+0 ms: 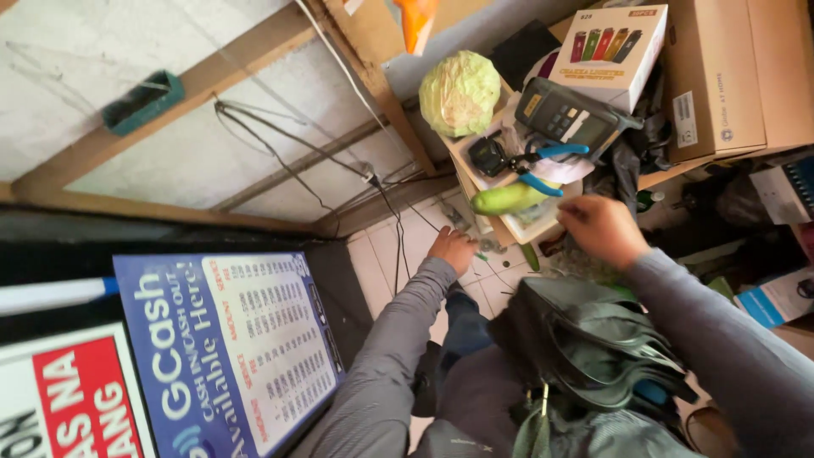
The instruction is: The person is preparing a fiber optic cable or similar wire using pliers and then testing or configuring it with an electronic testing device.
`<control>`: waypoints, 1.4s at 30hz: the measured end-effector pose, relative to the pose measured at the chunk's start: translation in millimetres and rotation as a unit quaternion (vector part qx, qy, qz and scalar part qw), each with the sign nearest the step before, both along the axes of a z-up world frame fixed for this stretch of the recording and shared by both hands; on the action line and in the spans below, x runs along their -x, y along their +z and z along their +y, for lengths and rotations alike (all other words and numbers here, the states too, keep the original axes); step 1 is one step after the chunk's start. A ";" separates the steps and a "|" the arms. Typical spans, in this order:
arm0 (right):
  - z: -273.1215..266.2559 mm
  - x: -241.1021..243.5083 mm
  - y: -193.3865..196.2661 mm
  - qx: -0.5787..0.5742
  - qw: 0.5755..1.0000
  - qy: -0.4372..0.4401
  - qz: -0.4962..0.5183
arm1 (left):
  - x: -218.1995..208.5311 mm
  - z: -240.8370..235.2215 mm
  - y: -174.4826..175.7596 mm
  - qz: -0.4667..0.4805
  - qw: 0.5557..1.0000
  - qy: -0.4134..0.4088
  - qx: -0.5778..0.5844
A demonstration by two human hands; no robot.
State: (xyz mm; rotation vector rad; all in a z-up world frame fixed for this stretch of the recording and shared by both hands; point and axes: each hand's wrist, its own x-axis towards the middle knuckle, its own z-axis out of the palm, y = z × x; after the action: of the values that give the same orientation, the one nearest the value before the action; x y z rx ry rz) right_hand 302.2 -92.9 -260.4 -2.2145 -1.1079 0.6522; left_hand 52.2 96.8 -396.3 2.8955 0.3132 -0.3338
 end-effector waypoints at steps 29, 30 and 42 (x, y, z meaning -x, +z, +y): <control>-169.4 88.5 218.4 0.154 0.945 -0.109 0.266 | -110.6 -78.6 400.5 -0.158 0.910 -0.279 0.264; -167.5 92.4 223.1 0.168 0.946 -0.124 0.247 | -113.8 -80.8 397.3 -0.096 0.905 -0.340 0.237; -137.6 145.8 245.9 0.096 0.983 -0.066 0.141 | -146.4 -53.7 398.1 -0.055 0.901 -0.340 0.264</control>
State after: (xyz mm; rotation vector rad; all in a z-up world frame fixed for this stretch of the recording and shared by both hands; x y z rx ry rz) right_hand 156.4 -230.5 -14.5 -2.2426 -0.7768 1.0149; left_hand 198.6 43.0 1.8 2.3623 -0.7197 -0.2924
